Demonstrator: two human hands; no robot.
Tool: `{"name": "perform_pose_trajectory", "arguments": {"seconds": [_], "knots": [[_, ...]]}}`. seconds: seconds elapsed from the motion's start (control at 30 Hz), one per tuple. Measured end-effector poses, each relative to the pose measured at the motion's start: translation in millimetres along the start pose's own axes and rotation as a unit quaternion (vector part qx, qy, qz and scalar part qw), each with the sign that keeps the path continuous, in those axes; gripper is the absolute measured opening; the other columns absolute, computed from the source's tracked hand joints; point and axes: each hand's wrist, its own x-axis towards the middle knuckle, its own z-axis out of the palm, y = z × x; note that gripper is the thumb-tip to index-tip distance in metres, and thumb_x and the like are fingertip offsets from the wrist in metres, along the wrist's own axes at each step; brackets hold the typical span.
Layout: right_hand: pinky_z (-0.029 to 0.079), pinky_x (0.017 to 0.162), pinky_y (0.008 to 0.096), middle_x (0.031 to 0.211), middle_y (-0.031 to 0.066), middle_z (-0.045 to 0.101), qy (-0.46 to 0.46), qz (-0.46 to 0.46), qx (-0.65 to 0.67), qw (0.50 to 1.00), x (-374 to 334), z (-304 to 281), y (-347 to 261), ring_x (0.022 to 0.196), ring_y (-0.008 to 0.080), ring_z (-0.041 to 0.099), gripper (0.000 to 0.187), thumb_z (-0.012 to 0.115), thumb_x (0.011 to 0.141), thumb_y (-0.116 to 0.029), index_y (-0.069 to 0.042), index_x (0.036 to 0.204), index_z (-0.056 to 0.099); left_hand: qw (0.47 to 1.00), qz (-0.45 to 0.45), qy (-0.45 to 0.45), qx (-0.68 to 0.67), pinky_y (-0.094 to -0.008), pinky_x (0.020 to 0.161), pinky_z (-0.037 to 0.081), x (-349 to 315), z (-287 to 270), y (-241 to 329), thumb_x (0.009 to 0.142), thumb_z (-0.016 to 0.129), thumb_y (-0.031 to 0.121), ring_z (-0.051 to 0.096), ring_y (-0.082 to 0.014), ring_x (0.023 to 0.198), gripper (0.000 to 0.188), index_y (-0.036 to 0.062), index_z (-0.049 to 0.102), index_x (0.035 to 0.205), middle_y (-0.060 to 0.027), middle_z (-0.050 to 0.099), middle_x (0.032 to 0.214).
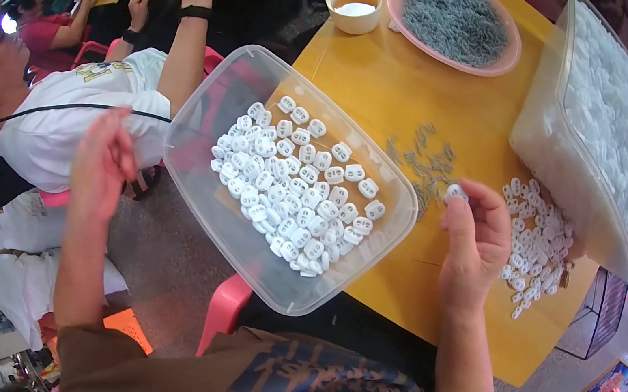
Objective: Assembling small plastic cord locks by inserting springs and buttons into the housing using a thin metal rod for alignment.
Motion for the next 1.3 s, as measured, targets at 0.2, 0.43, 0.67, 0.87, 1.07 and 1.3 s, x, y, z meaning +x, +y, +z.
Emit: {"name": "perform_pose_trajectory", "arguments": {"seconds": [0.2, 0.43, 0.67, 0.87, 1.07, 1.3], "knots": [[0.04, 0.066, 0.0197, 0.086, 0.0043, 0.055, 0.017, 0.011, -0.043, 0.999, -3, 6, 11, 0.072, 0.0073, 0.049, 0.017, 0.052, 0.083, -0.002, 0.0, 0.1, 0.052, 0.995, 0.102, -0.004, 0.016, -0.021, 0.049, 0.042, 141, -7, 41, 0.081, 0.058, 0.018, 0.052, -0.0074, 0.055, 0.019, 0.0025, 0.054, 0.092, -0.0014, 0.056, 0.071], [0.044, 0.068, 0.0269, 0.078, 0.0061, 0.055, -0.146, -0.244, -0.228, 0.931, 1, 39, -67, 0.068, 0.0138, 0.053, 0.014, 0.052, 0.077, 0.0, -0.003, 0.091, 0.052, 0.984, 0.098, 0.108, 0.101, -0.0196, 0.048, 0.043, 315, -29, 14, 0.08, 0.054, 0.015, 0.053, -0.0068, 0.054, 0.009, 0.0064, 0.055, 0.082, -0.0002, 0.056, 0.068], [0.041, 0.047, 0.0288, 0.066, 0.0068, 0.054, -0.329, -0.306, -0.325, 0.832, 12, 68, -46, 0.052, 0.019, 0.05, 0.024, 0.057, 0.064, 0.004, -0.005, 0.085, 0.052, 0.879, 0.182, 0.191, 0.397, -0.0351, 0.063, 0.048, 428, -60, -21, 0.077, 0.046, 0.019, 0.061, -0.0237, 0.073, 0.024, 0.0103, 0.063, 0.091, -0.0119, 0.063, 0.085], [0.037, 0.044, 0.0279, 0.064, 0.0063, 0.053, -0.305, -0.278, -0.362, 0.836, 28, 76, -45, 0.049, 0.0184, 0.048, 0.024, 0.056, 0.062, 0.004, -0.005, 0.084, 0.052, 0.788, 0.261, 0.19, 0.525, -0.0413, 0.079, 0.044, 476, -58, -44, 0.078, 0.043, 0.022, 0.056, -0.0335, 0.093, 0.028, 0.0131, 0.062, 0.095, -0.0145, 0.06, 0.096], [0.036, 0.045, 0.0281, 0.065, 0.0048, 0.054, -0.318, -0.28, -0.367, 0.828, 35, 80, -48, 0.049, 0.0175, 0.047, 0.024, 0.056, 0.061, 0.002, -0.006, 0.083, 0.052, 0.753, 0.254, 0.116, 0.596, -0.0412, 0.088, 0.04, 511, -59, -55, 0.082, 0.034, 0.026, 0.05, -0.0358, 0.103, 0.039, 0.0158, 0.051, 0.117, -0.0177, 0.052, 0.113], [0.036, 0.048, 0.028, 0.066, 0.0036, 0.054, -0.323, -0.275, -0.383, 0.82, 39, 92, -55, 0.051, 0.0165, 0.047, 0.025, 0.055, 0.061, -0.003, -0.008, 0.085, 0.051, 0.716, 0.182, 0.122, 0.662, -0.0447, 0.085, 0.04, 520, -55, -53, 0.082, 0.04, 0.036, 0.051, -0.0365, 0.1, 0.039, 0.0186, 0.052, 0.115, -0.0145, 0.054, 0.111]]}}
